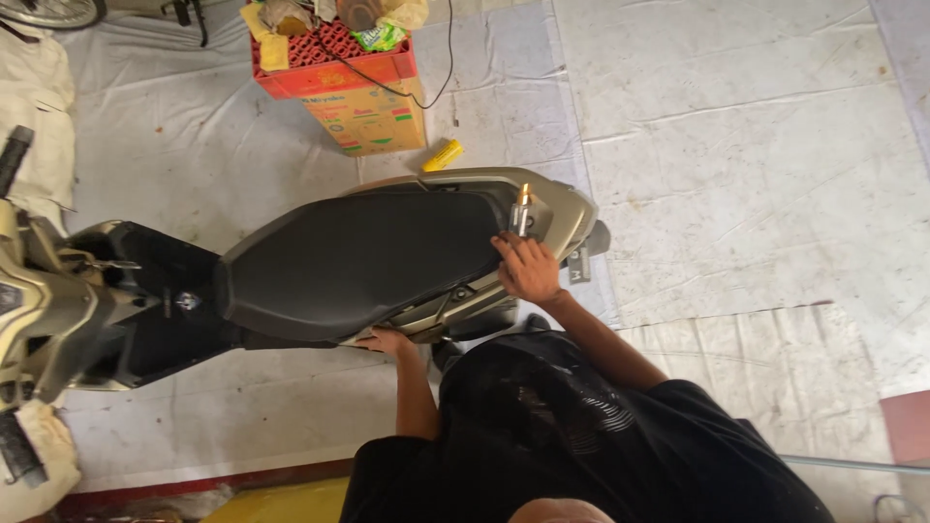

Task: The person works on the rear section of a scooter, repeatedly lifting the seat to access the area underneath. They use their hands to press and adjust the seat and the surrounding body panels, attempting to align or secure the components.

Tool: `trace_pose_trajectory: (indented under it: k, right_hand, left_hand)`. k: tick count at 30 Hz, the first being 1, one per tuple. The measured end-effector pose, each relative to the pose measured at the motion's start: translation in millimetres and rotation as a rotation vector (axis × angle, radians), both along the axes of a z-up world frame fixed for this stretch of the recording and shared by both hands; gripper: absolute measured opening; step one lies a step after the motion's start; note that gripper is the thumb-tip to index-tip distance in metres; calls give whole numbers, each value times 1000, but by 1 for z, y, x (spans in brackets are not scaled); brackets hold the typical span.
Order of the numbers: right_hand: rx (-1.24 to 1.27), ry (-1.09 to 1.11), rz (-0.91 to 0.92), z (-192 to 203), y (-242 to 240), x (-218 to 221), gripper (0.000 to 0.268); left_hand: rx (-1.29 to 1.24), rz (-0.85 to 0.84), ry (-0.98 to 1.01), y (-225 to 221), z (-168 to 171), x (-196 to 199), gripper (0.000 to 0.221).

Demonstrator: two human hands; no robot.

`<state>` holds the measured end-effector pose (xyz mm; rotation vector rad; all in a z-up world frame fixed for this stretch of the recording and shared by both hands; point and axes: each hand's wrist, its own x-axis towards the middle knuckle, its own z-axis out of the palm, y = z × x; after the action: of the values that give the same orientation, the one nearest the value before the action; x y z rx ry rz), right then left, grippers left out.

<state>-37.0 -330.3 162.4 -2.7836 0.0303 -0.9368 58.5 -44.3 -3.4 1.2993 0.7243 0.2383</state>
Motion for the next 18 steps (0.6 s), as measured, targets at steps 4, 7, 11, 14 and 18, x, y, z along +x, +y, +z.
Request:
trace_pose_trajectory:
  k: [4,7,11,14,18]
  right_hand:
    - [0,37,-21,-7,9,-3,54]
    - [-21,51,-47,-9,6,3,58]
    - [-35,79,-95,-8,14,-1,59]
    - [25,112,-129,-15,12,9,61]
    - [194,-114,-274,-26,31,15,69]
  left_hand:
    - [-72,6,400,26,7,18,82]
    - [-477,146,275,17,18,17,85]
    - [49,-210,380,28,-18,-3,92]
    - [-55,-183,206,34,-23,-2,88]
    - [-314,-96,297,64,-27,20,79]
